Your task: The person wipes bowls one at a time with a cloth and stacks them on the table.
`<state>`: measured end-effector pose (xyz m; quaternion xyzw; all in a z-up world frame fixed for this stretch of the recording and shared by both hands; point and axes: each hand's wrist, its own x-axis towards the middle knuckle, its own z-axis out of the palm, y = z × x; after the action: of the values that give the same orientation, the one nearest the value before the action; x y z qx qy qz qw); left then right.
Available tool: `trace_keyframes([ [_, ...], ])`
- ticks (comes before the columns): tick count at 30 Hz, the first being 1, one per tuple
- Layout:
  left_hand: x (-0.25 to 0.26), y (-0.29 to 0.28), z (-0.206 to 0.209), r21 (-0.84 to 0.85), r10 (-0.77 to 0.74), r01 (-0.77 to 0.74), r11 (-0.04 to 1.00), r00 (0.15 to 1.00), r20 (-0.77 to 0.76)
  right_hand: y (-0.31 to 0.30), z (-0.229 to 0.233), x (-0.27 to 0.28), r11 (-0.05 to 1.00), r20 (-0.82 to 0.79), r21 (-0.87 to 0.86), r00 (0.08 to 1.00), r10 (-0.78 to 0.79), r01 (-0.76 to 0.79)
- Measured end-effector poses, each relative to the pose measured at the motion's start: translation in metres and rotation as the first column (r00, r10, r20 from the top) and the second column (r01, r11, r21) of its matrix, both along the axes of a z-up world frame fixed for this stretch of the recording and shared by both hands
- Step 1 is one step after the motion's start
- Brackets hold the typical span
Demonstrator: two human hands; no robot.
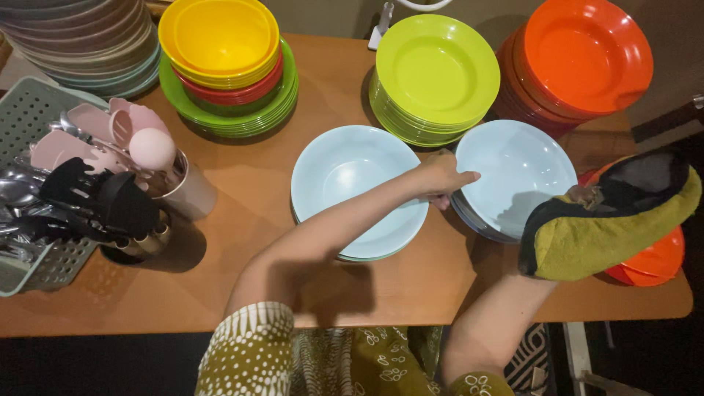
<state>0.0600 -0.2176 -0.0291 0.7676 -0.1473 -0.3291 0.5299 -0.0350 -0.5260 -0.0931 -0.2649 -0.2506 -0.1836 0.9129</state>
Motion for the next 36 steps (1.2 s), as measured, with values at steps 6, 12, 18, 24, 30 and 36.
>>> trace_keyframes([
  [6,0.0,0.066,-0.004,-0.133,0.216,-0.17,0.976,0.767,0.604,0.015,0.001,0.0,0.999,-0.048,-0.027,0.999,-0.02,0.018],
  [12,-0.021,0.196,0.012,0.256,0.086,-0.541,0.801,0.527,0.845,0.071,-0.007,-0.008,0.998,-0.162,-0.047,0.985,-0.051,0.044],
  [18,-0.033,0.231,-0.016,0.234,0.298,-0.437,0.869,0.838,0.458,0.167,0.027,-0.005,0.989,-0.313,-0.143,0.947,-0.069,0.025],
  [24,-0.03,0.232,-0.045,-0.189,0.487,-0.449,0.873,0.787,0.38,0.236,0.046,0.014,0.946,-0.435,-0.325,0.887,-0.153,0.003],
  [30,-0.039,0.23,-0.046,-0.333,0.565,-0.469,0.818,0.765,0.31,0.246,0.045,0.021,0.473,-0.033,-0.848,0.867,-0.498,0.24],
  [36,-0.04,0.23,-0.042,-0.279,0.657,-0.6,0.75,0.627,0.418,0.265,0.076,0.013,0.074,0.241,-0.944,0.822,-0.516,0.323],
])
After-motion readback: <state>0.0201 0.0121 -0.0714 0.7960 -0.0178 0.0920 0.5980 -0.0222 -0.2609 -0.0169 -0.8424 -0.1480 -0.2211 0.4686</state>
